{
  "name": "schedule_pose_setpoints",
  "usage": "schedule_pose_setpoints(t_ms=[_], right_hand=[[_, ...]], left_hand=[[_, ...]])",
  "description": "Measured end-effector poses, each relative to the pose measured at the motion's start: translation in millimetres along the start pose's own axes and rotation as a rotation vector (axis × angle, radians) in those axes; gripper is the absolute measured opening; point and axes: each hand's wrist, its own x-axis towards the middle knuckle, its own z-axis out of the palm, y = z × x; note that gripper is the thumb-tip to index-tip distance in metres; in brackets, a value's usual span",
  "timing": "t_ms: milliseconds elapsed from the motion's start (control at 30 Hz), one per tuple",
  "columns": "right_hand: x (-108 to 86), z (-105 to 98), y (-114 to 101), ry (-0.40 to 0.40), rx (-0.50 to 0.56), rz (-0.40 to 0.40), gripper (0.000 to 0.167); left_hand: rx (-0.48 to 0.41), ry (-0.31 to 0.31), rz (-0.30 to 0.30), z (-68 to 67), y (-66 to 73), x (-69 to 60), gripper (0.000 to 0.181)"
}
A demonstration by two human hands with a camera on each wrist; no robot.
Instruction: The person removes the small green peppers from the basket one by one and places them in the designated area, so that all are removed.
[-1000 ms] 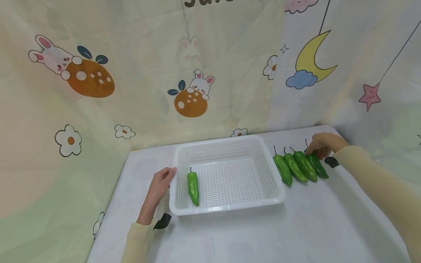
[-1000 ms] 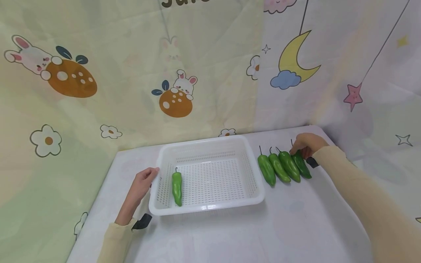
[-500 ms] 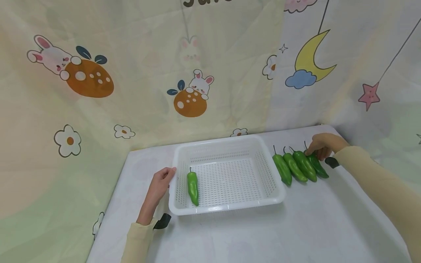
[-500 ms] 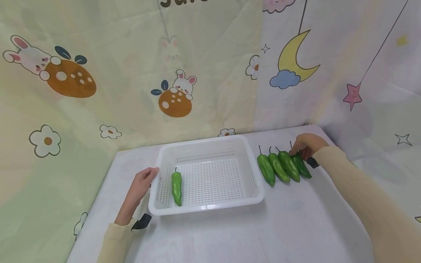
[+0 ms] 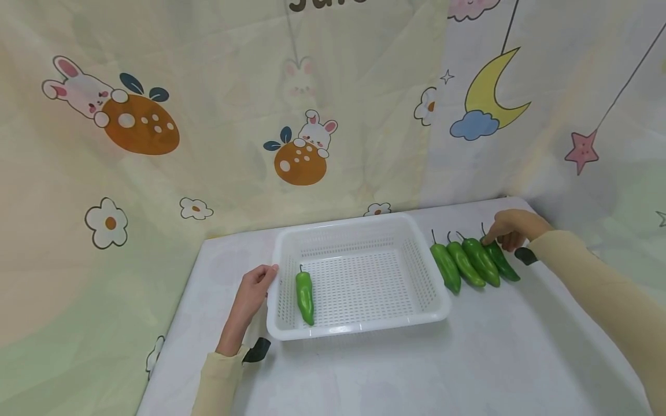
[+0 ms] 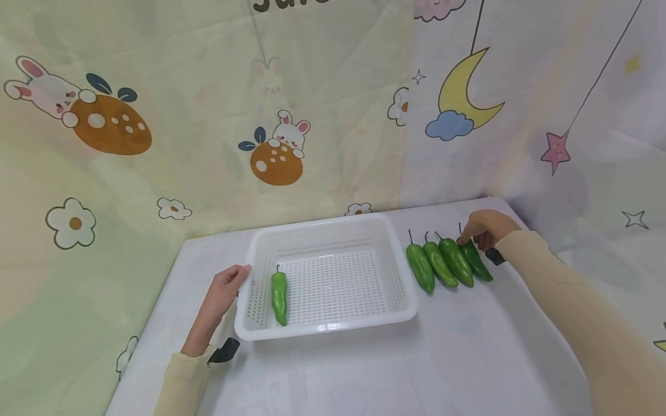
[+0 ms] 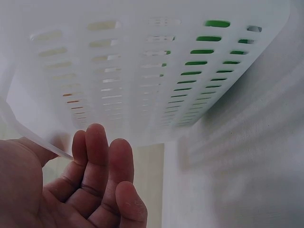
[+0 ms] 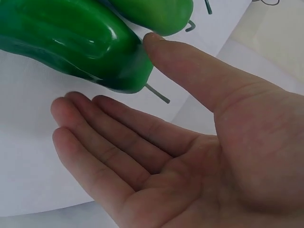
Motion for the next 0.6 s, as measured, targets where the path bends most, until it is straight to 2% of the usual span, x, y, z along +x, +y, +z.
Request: schedule_pose_setpoints(t_ms=[333,600], right_hand=[[-0.6,-7.6,3.4,0.009,0.010,-0.004,0.068],[-4.0,-12.5,0.4,0.000,0.016,-0.014,0.067]], left_hand=[[0.002,-0.002,0.000,-0.3,1.6,-0.6,0.042],[-0.006,0.000,-0.005,0.1,0.4,0.0,0.041]])
